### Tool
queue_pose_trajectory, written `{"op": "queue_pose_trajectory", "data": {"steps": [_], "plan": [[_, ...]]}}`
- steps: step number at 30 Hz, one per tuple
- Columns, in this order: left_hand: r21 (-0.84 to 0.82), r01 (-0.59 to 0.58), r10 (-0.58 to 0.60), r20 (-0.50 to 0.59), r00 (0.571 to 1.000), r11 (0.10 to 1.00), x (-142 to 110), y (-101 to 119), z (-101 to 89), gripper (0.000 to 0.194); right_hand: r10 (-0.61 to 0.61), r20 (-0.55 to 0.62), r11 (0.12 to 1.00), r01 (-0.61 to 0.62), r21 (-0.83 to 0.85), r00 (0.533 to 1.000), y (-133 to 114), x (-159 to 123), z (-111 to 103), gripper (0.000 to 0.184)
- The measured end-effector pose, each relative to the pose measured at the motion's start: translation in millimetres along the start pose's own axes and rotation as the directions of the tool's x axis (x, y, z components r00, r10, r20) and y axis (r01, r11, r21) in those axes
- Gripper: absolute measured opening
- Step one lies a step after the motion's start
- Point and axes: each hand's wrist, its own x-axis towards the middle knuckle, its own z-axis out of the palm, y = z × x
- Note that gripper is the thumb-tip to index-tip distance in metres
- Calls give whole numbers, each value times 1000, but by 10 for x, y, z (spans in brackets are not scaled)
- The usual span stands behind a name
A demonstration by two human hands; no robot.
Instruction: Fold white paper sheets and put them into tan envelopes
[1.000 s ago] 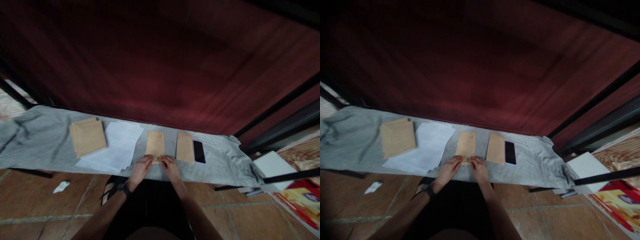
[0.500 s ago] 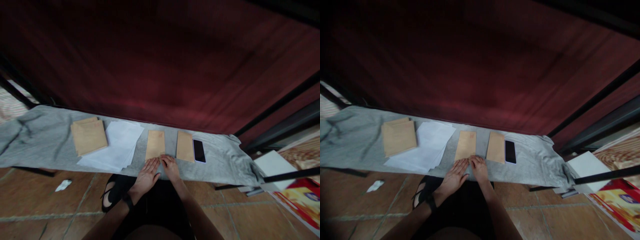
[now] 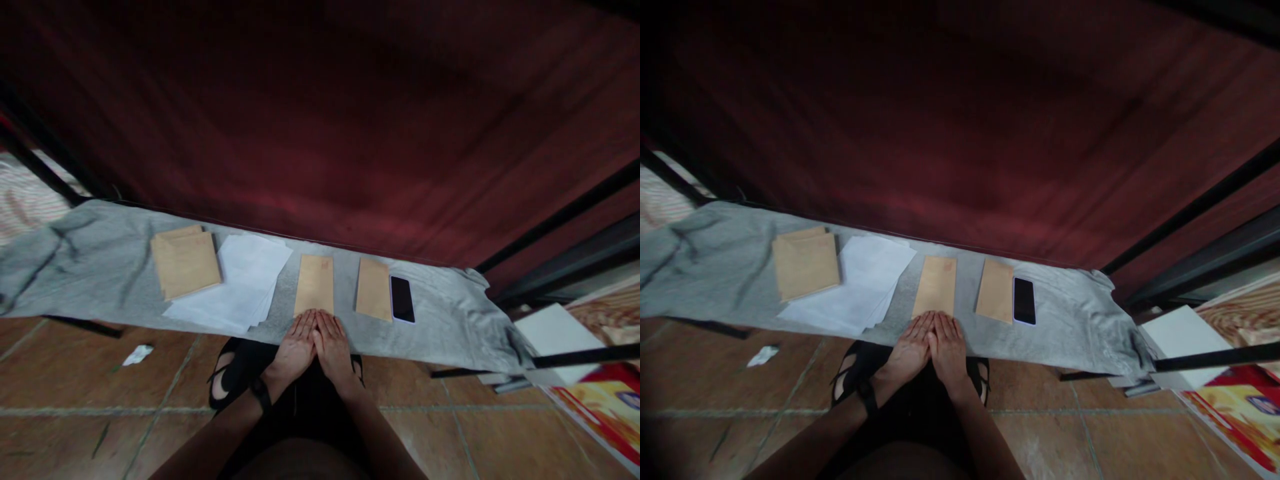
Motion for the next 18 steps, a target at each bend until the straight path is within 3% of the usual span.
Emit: {"op": "queue_pose_trajectory", "data": {"steps": [18], "plan": [[-18,133,-133,-54,990,991,-203,-192,-139,61,61,-84,994,-68,-85,995,223,-120,-38,45]]}}
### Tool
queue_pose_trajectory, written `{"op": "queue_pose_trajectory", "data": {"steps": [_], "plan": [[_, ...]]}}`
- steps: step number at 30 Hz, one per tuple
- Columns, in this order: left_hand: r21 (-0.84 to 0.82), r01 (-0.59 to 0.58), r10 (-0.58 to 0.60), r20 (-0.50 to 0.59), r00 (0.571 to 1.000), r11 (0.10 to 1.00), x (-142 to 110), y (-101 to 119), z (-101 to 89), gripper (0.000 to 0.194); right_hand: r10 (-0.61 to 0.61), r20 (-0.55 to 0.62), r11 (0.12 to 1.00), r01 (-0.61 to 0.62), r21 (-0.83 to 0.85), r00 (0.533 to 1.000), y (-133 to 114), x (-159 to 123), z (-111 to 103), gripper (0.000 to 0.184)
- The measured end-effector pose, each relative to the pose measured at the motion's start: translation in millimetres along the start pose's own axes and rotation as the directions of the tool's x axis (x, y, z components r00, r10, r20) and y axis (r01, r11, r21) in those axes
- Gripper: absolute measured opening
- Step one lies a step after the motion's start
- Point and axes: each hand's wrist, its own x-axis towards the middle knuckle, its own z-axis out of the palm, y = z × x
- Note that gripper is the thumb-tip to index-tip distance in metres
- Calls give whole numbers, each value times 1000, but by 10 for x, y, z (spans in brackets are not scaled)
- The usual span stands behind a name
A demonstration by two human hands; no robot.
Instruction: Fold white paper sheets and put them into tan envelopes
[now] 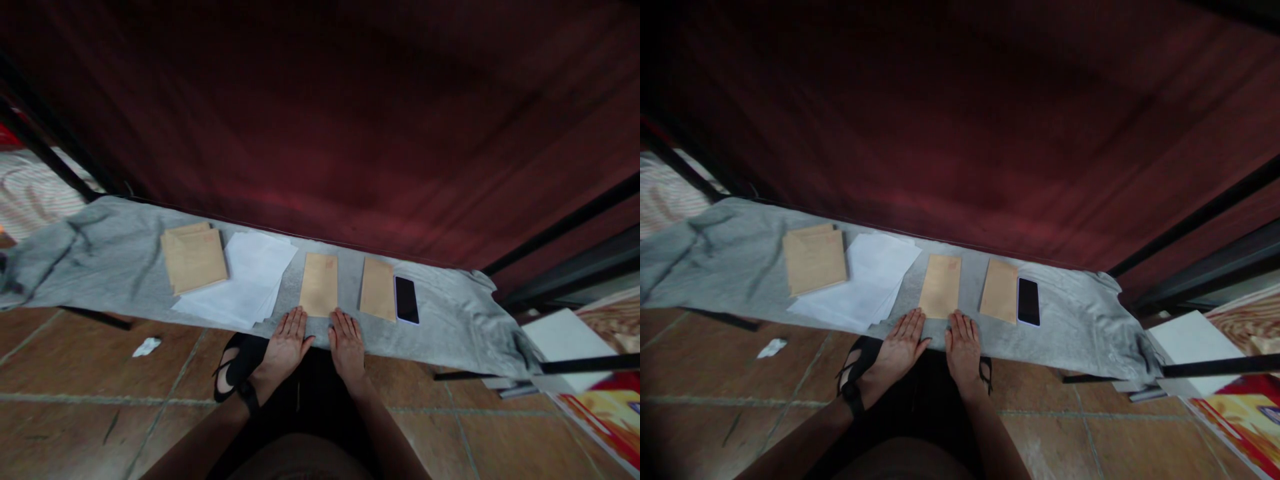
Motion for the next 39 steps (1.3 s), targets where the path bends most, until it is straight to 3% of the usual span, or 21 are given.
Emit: {"op": "queue_pose_trajectory", "data": {"steps": [11,16,23,39], "plan": [[44,-26,22,88,996,999,179,291,67,56,-42,-62,996,37,-80,997,-40,11,-10,44],[73,-64,54,129,990,995,234,277,73,56,-42,-41,998,41,-38,998,-91,68,-1,45],[106,-102,81,179,980,989,196,238,78,60,-132,63,990,134,-32,989,-244,116,56,44],[144,-40,14,175,984,989,111,56,19,76,-26,-42,996,22,-88,999,26,70,-2,44]]}}
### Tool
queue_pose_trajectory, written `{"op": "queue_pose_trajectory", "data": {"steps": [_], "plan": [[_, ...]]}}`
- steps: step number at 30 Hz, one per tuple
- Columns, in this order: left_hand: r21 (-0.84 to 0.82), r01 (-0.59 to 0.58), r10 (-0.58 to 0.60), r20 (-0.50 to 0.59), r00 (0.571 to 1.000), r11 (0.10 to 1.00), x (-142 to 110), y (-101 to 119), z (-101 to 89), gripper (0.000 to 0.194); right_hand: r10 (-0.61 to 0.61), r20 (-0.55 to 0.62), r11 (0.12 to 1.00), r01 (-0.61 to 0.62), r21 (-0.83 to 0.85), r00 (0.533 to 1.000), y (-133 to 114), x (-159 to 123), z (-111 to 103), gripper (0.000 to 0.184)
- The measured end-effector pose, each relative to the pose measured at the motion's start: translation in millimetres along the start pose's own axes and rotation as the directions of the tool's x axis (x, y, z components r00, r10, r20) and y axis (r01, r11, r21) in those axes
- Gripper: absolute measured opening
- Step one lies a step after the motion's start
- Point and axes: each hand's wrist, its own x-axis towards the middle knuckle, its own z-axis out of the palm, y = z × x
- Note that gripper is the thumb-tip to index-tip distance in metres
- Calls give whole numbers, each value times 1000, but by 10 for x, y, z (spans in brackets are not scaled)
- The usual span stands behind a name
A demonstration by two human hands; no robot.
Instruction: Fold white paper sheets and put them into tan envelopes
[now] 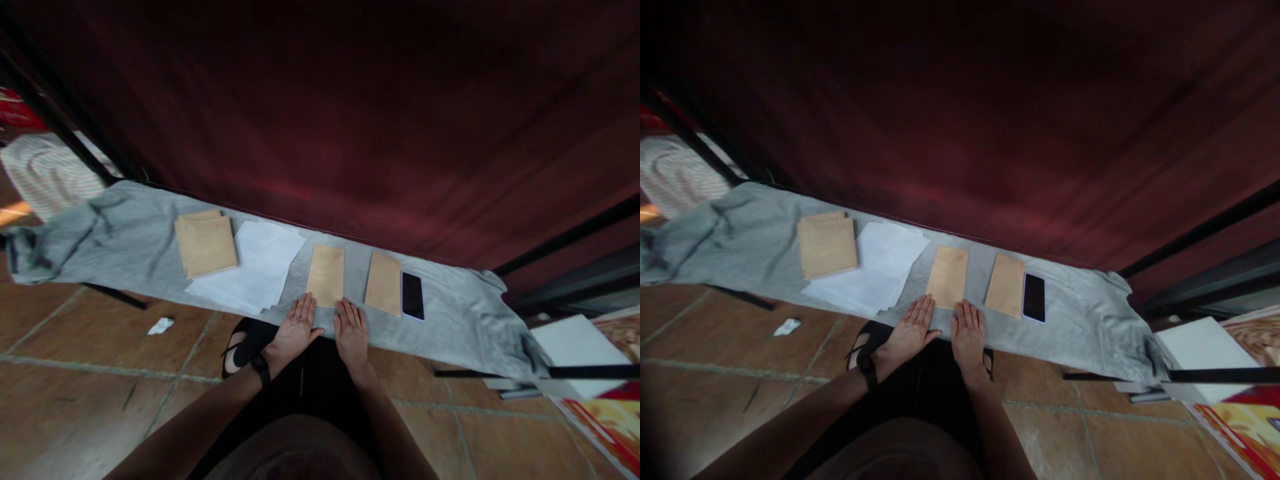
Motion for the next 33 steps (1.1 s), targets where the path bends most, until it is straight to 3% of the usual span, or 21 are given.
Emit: {"op": "queue_pose_trajectory", "data": {"steps": [5,10,14,23,29,33], "plan": [[-33,-2,0,-35,999,999,-10,-2,34,77,16,-19,1000,-16,-2,1000,-9,1,-14,46],[-3,-29,29,-26,999,1000,-18,-12,-1,70,-103,104,994,97,58,989,-216,49,35,47],[-5,-35,35,-28,999,999,-11,-18,-35,65,-98,124,992,87,89,987,-311,57,68,46],[-84,14,-19,-65,998,996,-58,-41,15,72,-29,88,998,25,50,996,-155,-18,7,46],[-239,137,-160,-80,984,961,-19,-63,-56,57,10,77,998,-14,53,997,-153,-32,-4,45],[-509,300,-379,-58,924,807,202,-112,-50,40,40,49,998,-43,55,998,-197,-26,29,44]]}}
